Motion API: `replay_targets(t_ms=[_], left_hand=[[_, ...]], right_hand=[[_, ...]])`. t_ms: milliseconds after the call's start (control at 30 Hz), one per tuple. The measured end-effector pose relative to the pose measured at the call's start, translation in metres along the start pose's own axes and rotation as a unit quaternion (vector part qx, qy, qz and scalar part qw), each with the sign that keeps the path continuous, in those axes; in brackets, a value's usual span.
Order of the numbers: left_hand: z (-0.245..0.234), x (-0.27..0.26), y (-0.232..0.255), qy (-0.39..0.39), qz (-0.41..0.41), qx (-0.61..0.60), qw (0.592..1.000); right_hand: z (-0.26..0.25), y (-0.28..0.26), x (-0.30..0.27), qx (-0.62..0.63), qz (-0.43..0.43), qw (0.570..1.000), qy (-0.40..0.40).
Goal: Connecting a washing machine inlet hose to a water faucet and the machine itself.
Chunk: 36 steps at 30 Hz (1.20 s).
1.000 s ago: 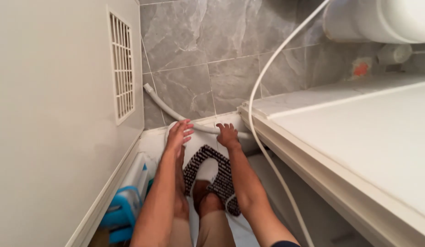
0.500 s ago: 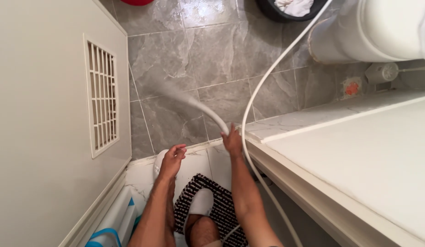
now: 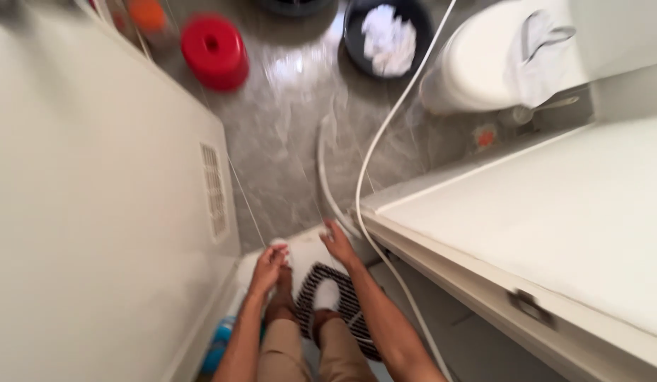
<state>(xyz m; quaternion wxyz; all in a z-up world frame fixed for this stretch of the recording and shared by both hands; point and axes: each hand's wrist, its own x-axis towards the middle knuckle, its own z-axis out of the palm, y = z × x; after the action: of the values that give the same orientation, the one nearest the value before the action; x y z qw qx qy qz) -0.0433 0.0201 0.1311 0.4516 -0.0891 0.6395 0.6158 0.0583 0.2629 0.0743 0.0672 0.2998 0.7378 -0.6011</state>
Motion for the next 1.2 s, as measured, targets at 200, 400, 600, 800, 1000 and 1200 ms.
replay_targets(t_ms=[200,400,600,800,1000,1200], left_hand=[[0.005,-0.074,0.200,-0.026,-0.021,0.065,0.997],[0.019,-0.085,0.296,-0.070,0.033,0.090,0.993],[0.038,-0.095,0.367,-0.106,0.063,0.060,0.991],[0.037,-0.081,0.419,-0.106,0.056,0.066,0.991],[0.071,-0.036,0.475,-0.091,0.058,0.110,0.988],[0.141,0.097,0.539,-0.092,0.080,0.033,0.992]], right_hand=[[-0.029,-0.193,-0.064,0.105,0.040,0.993,0.028],[-0.079,-0.322,-0.083,0.120,0.001,0.992,0.045],[-0.129,-0.384,-0.093,0.157,0.009,0.986,0.062],[-0.171,-0.386,-0.064,0.271,0.027,0.957,0.097],[-0.237,-0.349,0.012,0.366,0.026,0.920,0.135],[-0.327,-0.337,0.166,0.414,0.045,0.895,0.156]])
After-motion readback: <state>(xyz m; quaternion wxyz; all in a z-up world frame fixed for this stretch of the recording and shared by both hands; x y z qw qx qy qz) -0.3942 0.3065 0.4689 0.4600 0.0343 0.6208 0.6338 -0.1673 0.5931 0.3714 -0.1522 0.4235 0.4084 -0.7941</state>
